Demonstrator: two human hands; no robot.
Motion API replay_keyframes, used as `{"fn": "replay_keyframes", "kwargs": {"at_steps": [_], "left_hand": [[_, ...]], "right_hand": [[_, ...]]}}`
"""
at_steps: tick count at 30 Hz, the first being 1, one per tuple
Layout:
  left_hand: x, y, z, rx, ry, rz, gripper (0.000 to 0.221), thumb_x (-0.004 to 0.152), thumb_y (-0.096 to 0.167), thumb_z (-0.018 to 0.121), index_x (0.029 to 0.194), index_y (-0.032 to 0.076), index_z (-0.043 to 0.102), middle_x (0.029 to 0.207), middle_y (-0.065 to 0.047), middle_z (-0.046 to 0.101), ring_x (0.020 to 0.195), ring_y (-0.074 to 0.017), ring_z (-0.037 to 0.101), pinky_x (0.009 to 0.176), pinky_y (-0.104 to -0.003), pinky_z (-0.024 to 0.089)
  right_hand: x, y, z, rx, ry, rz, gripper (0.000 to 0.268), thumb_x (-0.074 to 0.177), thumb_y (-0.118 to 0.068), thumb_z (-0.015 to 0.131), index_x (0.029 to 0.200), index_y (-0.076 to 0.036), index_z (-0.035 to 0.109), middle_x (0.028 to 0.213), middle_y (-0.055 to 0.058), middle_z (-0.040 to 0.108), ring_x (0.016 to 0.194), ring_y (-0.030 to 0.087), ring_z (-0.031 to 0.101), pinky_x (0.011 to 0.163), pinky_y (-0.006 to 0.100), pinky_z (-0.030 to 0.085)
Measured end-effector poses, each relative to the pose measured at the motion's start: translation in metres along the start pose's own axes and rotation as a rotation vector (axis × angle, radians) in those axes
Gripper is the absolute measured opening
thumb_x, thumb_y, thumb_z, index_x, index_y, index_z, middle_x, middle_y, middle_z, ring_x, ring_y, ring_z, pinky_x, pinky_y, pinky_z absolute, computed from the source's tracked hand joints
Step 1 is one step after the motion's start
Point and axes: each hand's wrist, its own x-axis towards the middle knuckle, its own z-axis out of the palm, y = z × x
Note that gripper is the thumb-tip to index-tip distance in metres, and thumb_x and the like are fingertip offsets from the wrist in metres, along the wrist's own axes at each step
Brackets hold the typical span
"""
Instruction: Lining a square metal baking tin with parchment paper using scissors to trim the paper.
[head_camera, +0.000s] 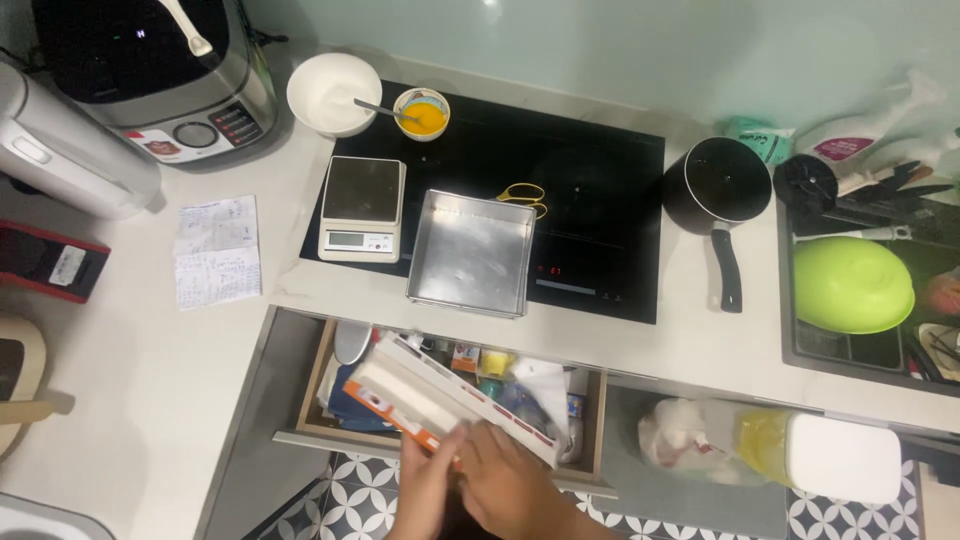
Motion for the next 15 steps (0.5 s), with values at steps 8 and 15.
{"fn": "replay_keyframes", "kwargs": {"at_steps": [8,15], "left_hand": [[0.040,0.083,-0.062,0.126,0.274,0.264,0.050,0.085,0.004,0.065,0.133,-0.003,0.049,0.115,-0.015,0.067,0.098,-0.0211,0.067,0.082,-0.034,0.055],[0.066,0.202,-0.029,0.858,0.358,0.190,0.043,0.084,0.008,0.067,0.126,0.003,0.062,0.093,-0.018,0.078,0.079,-0.0281,0.075,0.072,-0.042,0.057]], "right_hand": [[0.114,0.066,-0.041,0.029,0.411,0.175,0.043,0.092,-0.027,0.073,0.118,0.004,0.058,0.112,0.020,0.056,0.094,0.033,0.064,0.073,0.040,0.059],[0.167,0.223,-0.010,-0.015,0.341,0.595,0.043,0.086,-0.014,0.066,0.121,0.008,0.053,0.117,0.030,0.059,0.095,0.048,0.067,0.081,0.052,0.058]]}}
